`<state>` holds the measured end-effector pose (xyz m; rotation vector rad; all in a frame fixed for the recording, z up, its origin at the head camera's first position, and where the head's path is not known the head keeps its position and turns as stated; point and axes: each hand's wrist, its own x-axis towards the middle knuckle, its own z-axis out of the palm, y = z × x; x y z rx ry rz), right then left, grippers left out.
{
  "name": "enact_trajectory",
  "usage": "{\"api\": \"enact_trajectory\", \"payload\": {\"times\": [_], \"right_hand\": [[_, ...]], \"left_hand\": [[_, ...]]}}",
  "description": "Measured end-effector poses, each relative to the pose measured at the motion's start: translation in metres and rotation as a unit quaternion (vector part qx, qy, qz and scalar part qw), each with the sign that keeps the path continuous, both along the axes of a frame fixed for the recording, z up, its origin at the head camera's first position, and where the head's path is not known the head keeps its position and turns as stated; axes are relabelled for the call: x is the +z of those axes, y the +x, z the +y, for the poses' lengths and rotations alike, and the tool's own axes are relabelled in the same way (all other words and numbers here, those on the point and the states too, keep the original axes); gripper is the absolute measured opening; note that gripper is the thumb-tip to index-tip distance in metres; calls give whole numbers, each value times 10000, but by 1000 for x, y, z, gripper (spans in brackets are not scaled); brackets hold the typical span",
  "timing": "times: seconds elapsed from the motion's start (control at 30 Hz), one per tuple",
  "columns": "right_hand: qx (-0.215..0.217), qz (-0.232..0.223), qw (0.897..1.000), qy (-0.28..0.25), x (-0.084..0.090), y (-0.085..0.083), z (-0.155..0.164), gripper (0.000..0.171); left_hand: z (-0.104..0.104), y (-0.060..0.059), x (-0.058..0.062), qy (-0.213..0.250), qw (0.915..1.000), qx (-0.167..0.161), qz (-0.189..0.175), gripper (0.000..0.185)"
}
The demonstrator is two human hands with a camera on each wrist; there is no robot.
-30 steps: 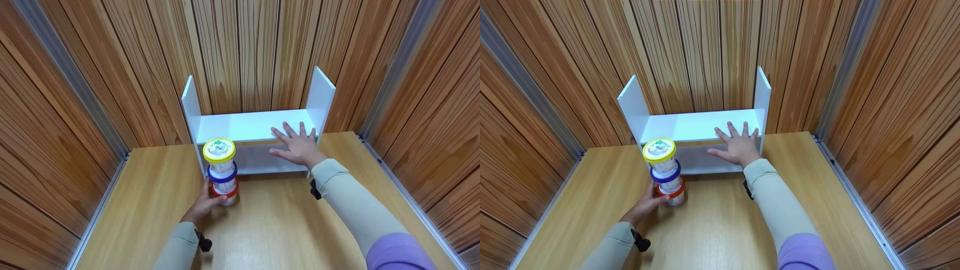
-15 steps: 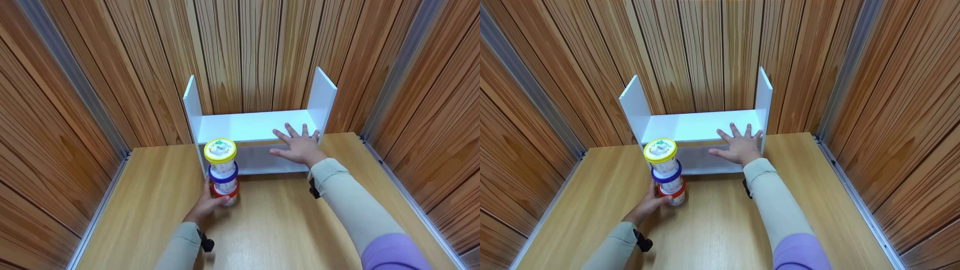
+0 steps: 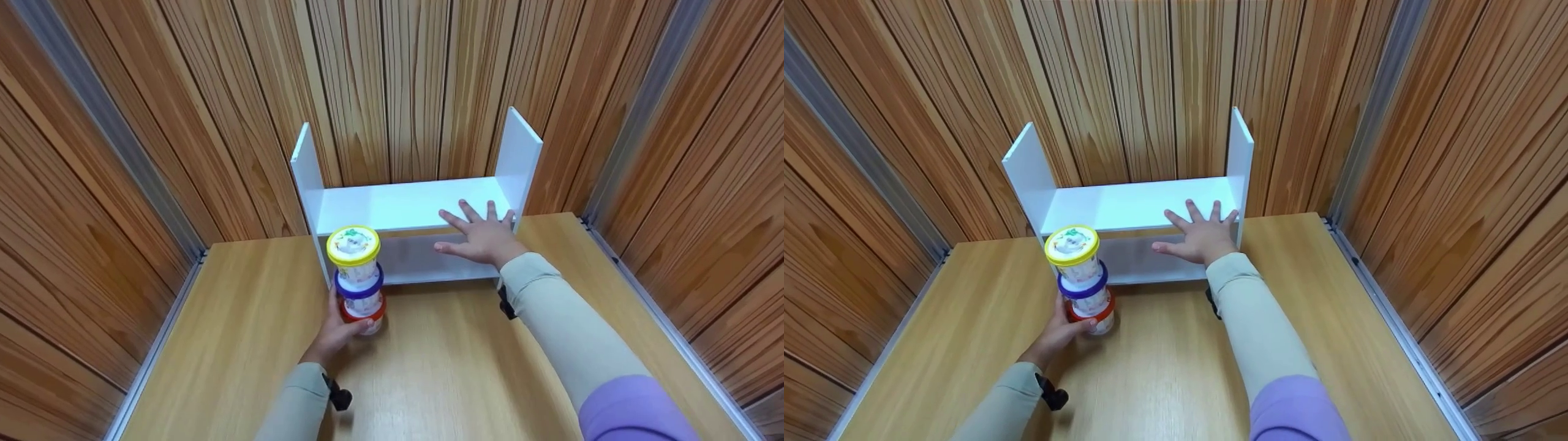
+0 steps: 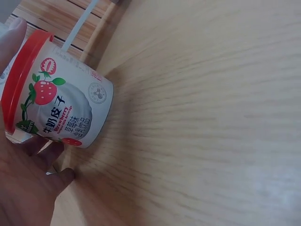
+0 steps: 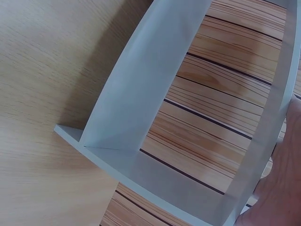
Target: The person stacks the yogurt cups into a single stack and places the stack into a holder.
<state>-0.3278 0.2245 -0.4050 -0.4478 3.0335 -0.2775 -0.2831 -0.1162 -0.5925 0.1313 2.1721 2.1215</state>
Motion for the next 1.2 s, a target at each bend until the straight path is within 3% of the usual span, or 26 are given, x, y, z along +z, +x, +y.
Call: {"api": "enact_trajectory", "payload": {"times": [0.27,0.53,0.9,1.2], "right_hand": [[-10,-59,10000,-17,0,1,0,89],[-20,-20,10000,1,2,0,0,91],[-30,-29,10000,-54,1,-1,-1,92],[-52,40,10000,-48,-1,-1,-1,90]], "left_hand": [[4,-1,-1,295,9992,55,262,126],[12,-2,-1,385,9988,134,263,122],[11,-4,-1,-7,9998,217,15,107],[10,-2,0,-227,9995,196,-116,108]]}}
